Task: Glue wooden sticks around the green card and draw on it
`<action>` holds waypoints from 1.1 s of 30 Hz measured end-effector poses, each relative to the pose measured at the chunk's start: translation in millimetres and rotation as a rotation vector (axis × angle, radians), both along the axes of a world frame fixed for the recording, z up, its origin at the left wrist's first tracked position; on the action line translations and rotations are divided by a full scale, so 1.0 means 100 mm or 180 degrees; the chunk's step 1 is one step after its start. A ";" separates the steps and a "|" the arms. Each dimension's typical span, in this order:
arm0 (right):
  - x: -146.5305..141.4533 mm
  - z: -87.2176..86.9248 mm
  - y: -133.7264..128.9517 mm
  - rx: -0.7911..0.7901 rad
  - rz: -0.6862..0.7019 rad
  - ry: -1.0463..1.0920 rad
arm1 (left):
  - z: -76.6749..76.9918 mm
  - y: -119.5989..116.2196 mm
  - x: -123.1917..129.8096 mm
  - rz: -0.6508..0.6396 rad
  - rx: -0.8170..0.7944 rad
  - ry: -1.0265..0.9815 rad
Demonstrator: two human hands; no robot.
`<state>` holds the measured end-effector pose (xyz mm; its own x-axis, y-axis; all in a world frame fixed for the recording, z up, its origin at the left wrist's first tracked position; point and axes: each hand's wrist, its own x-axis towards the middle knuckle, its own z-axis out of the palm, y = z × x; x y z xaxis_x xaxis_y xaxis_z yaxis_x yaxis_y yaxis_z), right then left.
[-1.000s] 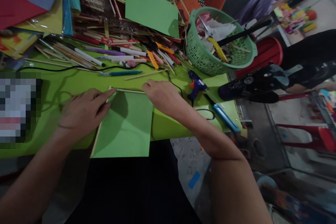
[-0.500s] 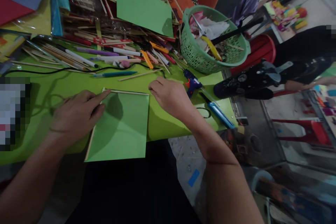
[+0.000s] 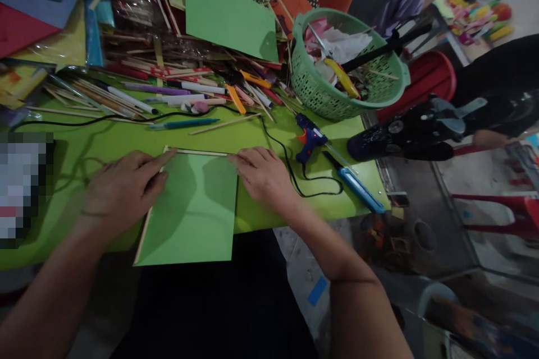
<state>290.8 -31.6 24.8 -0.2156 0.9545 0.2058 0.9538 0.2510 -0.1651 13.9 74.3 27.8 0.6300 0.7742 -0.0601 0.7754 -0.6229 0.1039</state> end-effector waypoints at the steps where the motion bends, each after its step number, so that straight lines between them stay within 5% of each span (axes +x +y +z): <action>1: 0.00 -0.01 0.00 -0.0006 -0.0016 -0.0033 | 0.01 0.00 0.00 0.0001 -0.0007 0.0002; 12: -0.02 0.04 0.01 -0.0460 -0.0065 -0.0055 | -0.02 0.01 -0.04 -0.0103 0.0097 -0.0107; 33: -0.06 0.04 -0.01 -0.0392 -0.0064 -0.0025 | -0.03 -0.02 -0.05 -0.0171 0.0110 -0.0106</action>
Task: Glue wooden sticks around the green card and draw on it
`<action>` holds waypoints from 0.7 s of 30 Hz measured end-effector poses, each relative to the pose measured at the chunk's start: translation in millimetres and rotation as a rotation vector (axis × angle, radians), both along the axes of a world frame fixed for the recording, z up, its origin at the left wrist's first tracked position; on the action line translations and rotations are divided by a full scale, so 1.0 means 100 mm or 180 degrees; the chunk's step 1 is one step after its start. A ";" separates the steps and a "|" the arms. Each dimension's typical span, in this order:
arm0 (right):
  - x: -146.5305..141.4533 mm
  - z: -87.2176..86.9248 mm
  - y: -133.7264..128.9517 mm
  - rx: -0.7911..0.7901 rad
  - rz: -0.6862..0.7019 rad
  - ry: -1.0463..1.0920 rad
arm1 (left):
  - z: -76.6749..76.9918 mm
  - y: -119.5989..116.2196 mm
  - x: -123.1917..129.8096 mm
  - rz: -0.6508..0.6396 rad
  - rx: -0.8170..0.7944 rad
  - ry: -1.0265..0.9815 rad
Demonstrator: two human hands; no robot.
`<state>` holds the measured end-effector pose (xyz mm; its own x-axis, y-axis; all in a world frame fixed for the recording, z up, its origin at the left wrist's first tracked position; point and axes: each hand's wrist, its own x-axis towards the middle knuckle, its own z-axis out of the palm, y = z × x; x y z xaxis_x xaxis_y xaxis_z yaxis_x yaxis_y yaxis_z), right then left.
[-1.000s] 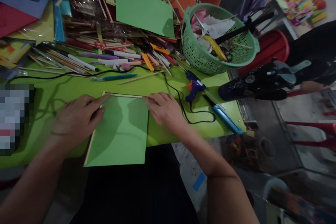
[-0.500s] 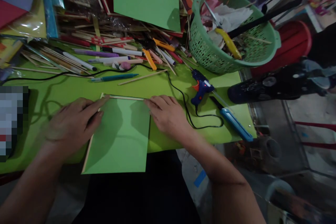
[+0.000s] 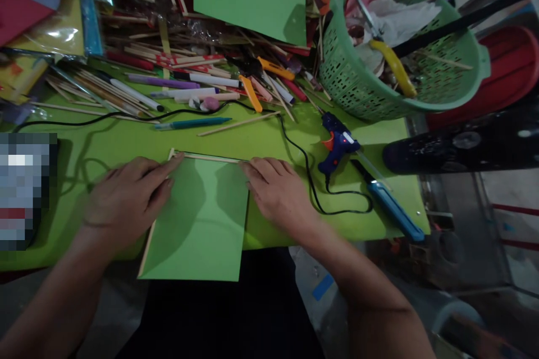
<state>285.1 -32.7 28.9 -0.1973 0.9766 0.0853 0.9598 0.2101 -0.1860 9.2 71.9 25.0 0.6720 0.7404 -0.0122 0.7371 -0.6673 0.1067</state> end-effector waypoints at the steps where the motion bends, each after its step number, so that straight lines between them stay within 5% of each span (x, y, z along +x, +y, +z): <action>1: 0.00 -0.01 0.00 0.0012 0.0000 0.0031 | -0.01 0.00 0.00 0.0000 0.0010 -0.0021; 9: 0.04 -0.03 -0.03 0.0376 -0.0138 0.0312 | -0.02 -0.05 -0.09 0.0284 -0.0010 -0.0681; 21: -0.08 -0.04 0.02 0.0124 -0.0040 -0.0003 | -0.05 -0.04 -0.06 0.0142 0.0180 -0.0399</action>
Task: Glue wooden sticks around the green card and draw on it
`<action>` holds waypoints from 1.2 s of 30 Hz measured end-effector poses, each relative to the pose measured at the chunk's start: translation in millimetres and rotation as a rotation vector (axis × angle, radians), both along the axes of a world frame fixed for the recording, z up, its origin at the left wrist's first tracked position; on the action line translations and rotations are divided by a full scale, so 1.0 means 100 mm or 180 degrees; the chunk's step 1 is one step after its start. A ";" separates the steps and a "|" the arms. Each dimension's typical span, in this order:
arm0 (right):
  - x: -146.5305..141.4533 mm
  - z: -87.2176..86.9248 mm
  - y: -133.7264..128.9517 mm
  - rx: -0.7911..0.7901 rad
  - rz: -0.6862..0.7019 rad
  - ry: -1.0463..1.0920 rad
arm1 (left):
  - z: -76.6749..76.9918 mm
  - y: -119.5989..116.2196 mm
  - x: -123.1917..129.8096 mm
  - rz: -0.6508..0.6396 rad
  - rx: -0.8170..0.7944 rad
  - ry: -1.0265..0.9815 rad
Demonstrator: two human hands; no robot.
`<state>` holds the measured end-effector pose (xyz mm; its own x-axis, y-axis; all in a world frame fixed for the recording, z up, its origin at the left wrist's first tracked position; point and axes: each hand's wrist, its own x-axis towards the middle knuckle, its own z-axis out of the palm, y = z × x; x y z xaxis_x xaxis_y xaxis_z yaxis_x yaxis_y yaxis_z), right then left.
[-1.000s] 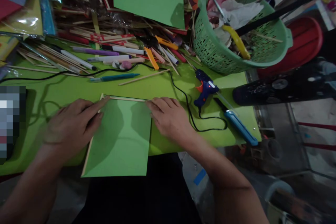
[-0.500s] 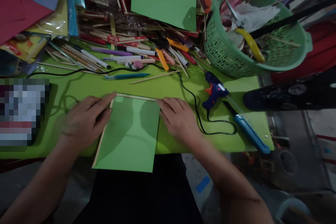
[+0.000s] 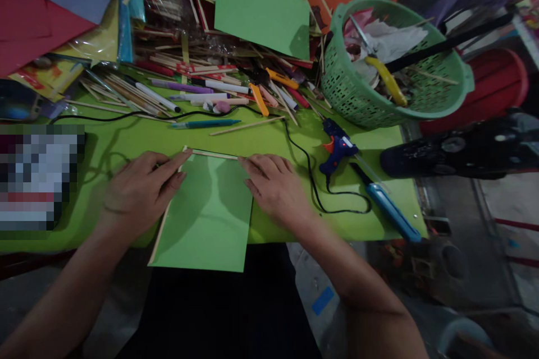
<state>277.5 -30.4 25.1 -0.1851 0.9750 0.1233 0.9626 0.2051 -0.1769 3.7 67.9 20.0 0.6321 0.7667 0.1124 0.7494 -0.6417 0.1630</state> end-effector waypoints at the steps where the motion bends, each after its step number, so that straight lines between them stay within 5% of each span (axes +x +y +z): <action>1: -0.01 0.00 0.01 -0.0040 0.0013 -0.0029 | 0.00 0.00 0.00 -0.0012 -0.0007 0.0023; 22: -0.05 0.01 0.03 -0.0160 0.0115 -0.0208 | 0.00 0.01 0.01 -0.0106 0.0086 0.0065; 29: 0.04 -0.06 -0.06 0.0296 -0.0025 -0.0086 | -0.05 0.00 -0.08 0.0075 0.0201 -0.0614; 36: 0.08 -0.04 -0.08 0.0637 -0.0197 0.0101 | -0.05 0.01 -0.03 -0.0027 0.0207 -0.0282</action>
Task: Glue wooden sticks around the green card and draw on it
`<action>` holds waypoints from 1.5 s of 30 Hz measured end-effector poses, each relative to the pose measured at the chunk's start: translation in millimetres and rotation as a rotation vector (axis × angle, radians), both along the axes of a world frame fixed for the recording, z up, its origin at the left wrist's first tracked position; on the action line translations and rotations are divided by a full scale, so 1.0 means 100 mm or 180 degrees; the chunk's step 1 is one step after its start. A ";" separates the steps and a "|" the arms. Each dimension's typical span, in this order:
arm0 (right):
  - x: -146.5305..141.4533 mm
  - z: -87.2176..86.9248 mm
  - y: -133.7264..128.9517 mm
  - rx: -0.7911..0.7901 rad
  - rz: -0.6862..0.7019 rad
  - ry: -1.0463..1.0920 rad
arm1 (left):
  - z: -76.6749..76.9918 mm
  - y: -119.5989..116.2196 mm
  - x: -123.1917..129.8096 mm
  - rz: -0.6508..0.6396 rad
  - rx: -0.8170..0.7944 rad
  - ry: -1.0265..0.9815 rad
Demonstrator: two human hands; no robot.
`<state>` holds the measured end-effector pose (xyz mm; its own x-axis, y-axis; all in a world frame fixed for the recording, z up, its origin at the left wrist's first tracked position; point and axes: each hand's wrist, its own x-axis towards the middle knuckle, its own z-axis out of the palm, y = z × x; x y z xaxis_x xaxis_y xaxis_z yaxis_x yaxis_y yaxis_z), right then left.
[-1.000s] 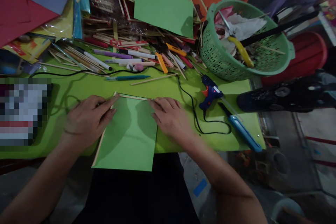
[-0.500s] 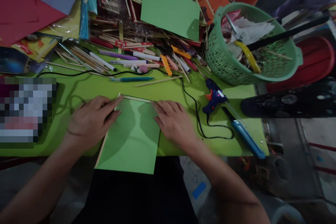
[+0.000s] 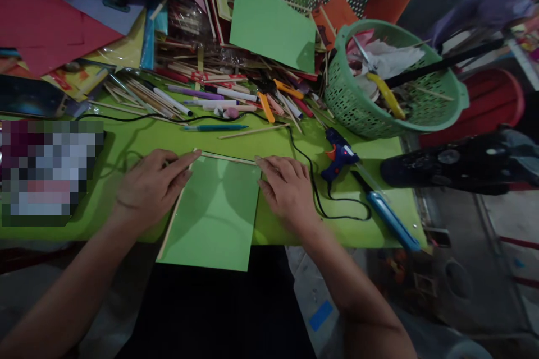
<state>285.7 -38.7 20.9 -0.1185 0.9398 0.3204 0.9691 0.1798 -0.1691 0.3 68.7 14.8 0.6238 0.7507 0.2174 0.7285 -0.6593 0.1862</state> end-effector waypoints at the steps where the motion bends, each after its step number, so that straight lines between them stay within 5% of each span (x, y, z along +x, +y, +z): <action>1: 0.01 0.00 0.00 0.0063 -0.0033 0.0026 | -0.01 0.00 0.00 0.0000 0.0000 0.0069; 13: 0.11 -0.04 -0.02 0.0316 -0.0221 0.0316 | 0.01 -0.04 -0.04 0.0218 0.0333 -0.0247; 18: 0.18 -0.02 -0.03 0.0479 -0.0334 0.0505 | 0.02 -0.18 -0.14 -0.0329 0.0096 -0.0725; 24: 0.24 -0.01 -0.03 0.0623 -0.0390 0.0617 | -0.03 -0.37 -0.29 -0.0787 -0.0203 -0.0449; 34: 0.34 -0.06 -0.01 0.0686 -0.0361 0.0762 | -0.01 -0.48 -0.26 -0.0439 -0.0564 -0.0261; 45: 0.40 -0.15 0.05 0.0643 -0.0384 0.0739 | -0.07 -0.36 -0.20 -0.0248 -0.0328 -0.0629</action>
